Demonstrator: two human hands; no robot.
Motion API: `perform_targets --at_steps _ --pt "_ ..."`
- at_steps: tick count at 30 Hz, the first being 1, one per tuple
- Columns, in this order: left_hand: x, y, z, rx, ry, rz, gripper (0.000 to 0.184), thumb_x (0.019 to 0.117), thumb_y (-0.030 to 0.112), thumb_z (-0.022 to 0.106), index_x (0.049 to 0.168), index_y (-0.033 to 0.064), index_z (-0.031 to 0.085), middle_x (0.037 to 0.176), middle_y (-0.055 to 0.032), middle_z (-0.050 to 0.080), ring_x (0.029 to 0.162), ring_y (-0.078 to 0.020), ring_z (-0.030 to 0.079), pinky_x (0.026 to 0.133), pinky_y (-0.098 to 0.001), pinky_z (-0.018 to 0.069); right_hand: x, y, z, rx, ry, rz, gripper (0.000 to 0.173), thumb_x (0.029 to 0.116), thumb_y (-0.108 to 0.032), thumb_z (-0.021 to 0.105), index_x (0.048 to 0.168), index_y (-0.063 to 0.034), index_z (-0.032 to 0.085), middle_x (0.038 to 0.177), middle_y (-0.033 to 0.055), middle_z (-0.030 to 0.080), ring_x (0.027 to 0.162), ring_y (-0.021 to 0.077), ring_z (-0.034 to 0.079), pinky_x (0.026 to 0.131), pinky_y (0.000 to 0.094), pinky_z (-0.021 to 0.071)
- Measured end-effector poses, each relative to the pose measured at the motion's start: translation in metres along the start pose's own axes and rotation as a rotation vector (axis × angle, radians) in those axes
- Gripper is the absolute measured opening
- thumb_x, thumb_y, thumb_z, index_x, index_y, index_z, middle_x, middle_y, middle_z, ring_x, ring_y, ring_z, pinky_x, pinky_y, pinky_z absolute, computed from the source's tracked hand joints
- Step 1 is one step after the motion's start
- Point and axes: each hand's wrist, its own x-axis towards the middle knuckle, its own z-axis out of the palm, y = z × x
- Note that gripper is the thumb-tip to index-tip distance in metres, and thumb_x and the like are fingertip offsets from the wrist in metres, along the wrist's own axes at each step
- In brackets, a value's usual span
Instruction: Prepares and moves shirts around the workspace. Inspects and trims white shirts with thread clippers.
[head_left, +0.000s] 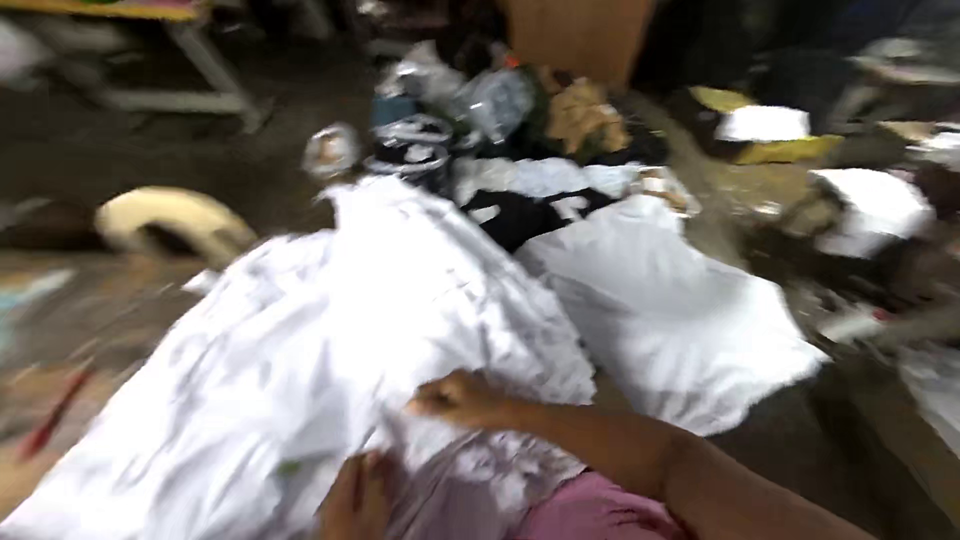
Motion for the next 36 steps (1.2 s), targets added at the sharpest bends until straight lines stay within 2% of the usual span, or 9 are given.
perform_targets --at_steps 4,9,13,15,18,21,25,33,36 --pt "0.003 -0.005 0.007 0.05 0.231 -0.081 0.031 0.1033 0.015 0.054 0.095 -0.0103 0.07 0.079 -0.0193 0.07 0.069 -0.0251 0.068 0.069 -0.0434 0.0579 0.005 0.001 -0.005 -0.008 -0.042 0.096 0.036 0.1051 -0.019 0.048 0.092 0.0088 0.068 0.074 0.0061 0.06 0.068 0.0058 0.053 0.068 0.0261 0.0468" --pt "0.014 0.008 0.013 -0.045 0.298 -0.144 0.028 0.1015 0.018 0.06 0.103 -0.0076 0.071 0.082 -0.0147 0.07 0.07 -0.0163 0.066 0.069 -0.0327 0.0562 0.013 -0.002 -0.013 0.006 -0.036 0.071 0.038 0.1051 -0.021 0.046 0.078 0.0017 0.061 0.068 -0.0062 0.049 0.063 -0.0047 0.045 0.063 0.016 0.0404" --pt "0.039 0.011 0.026 -0.038 0.327 -0.051 0.041 0.0928 0.022 0.072 0.119 -0.0087 0.066 0.096 -0.0212 0.067 0.081 -0.0281 0.065 0.073 -0.0415 0.0552 0.024 -0.013 -0.018 -0.234 -0.046 0.081 0.04 0.1065 -0.031 0.049 0.092 0.0017 0.066 0.07 0.0019 0.056 0.064 0.0054 0.051 0.063 0.0255 0.0449" --pt "0.048 0.003 0.033 -0.017 0.341 0.007 0.025 0.0936 0.017 0.07 0.106 -0.0039 0.074 0.097 -0.02 0.069 0.082 -0.0261 0.067 0.075 -0.0383 0.0567 0.028 -0.019 -0.016 -0.378 -0.071 0.097 0.04 0.1057 -0.035 0.052 0.108 0.0022 0.067 0.081 0.0117 0.066 0.072 0.0187 0.062 0.07 0.0383 0.052" --pt "0.047 -0.004 0.034 -0.228 0.465 0.171 0.016 0.0949 0.008 0.065 0.09 -0.0045 0.074 0.086 -0.0115 0.067 0.076 -0.0091 0.063 0.072 -0.0206 0.054 0.032 -0.026 -0.015 -0.55 -0.144 0.057 0.039 0.1049 -0.029 0.055 0.126 0.0022 0.062 0.102 0.0193 0.071 0.087 0.0316 0.07 0.08 0.0494 0.057" --pt "0.036 -0.007 0.031 -0.406 0.529 0.198 0.015 0.0943 0.006 0.064 0.087 -0.0048 0.071 0.085 -0.0056 0.065 0.079 -0.0025 0.061 0.073 -0.0171 0.052 0.03 -0.027 -0.011 -0.693 -0.157 -0.054 0.032 0.1023 -0.022 0.059 0.12 0.0034 0.067 0.101 0.0217 0.072 0.09 0.0373 0.072 0.08 0.0526 0.0576" --pt "0.033 -0.003 0.031 -0.376 0.535 0.175 0.014 0.0918 0.005 0.065 0.084 -0.0061 0.07 0.083 -0.0071 0.065 0.077 -0.0021 0.06 0.072 -0.0148 0.0507 0.033 -0.034 0.005 -0.86 -0.214 -0.101 0.028 0.1017 -0.018 0.06 0.119 0.0031 0.068 0.1 0.0224 0.07 0.091 0.0404 0.071 0.079 0.0523 0.0569" --pt "0.024 0.005 0.035 -0.33 0.52 0.174 0.013 0.0913 0.005 0.066 0.085 -0.0048 0.071 0.084 -0.0076 0.064 0.078 -0.0017 0.061 0.072 -0.0127 0.0507 0.047 -0.031 0.019 -0.919 -0.214 -0.098 0.022 0.1014 -0.014 0.059 0.109 0.0031 0.071 0.091 0.0198 0.07 0.085 0.0368 0.071 0.074 0.0482 0.0572" --pt "0.011 0.017 0.021 -0.005 0.31 0.013 0.028 0.094 0.022 0.068 0.102 -0.0042 0.071 0.085 -0.012 0.068 0.075 -0.0173 0.064 0.068 -0.0298 0.0546 0.049 -0.039 0.008 -0.864 -0.211 -0.015 0.023 0.1034 -0.013 0.057 0.112 0.0017 0.071 0.097 0.0206 0.071 0.09 0.0387 0.071 0.078 0.0531 0.0565"
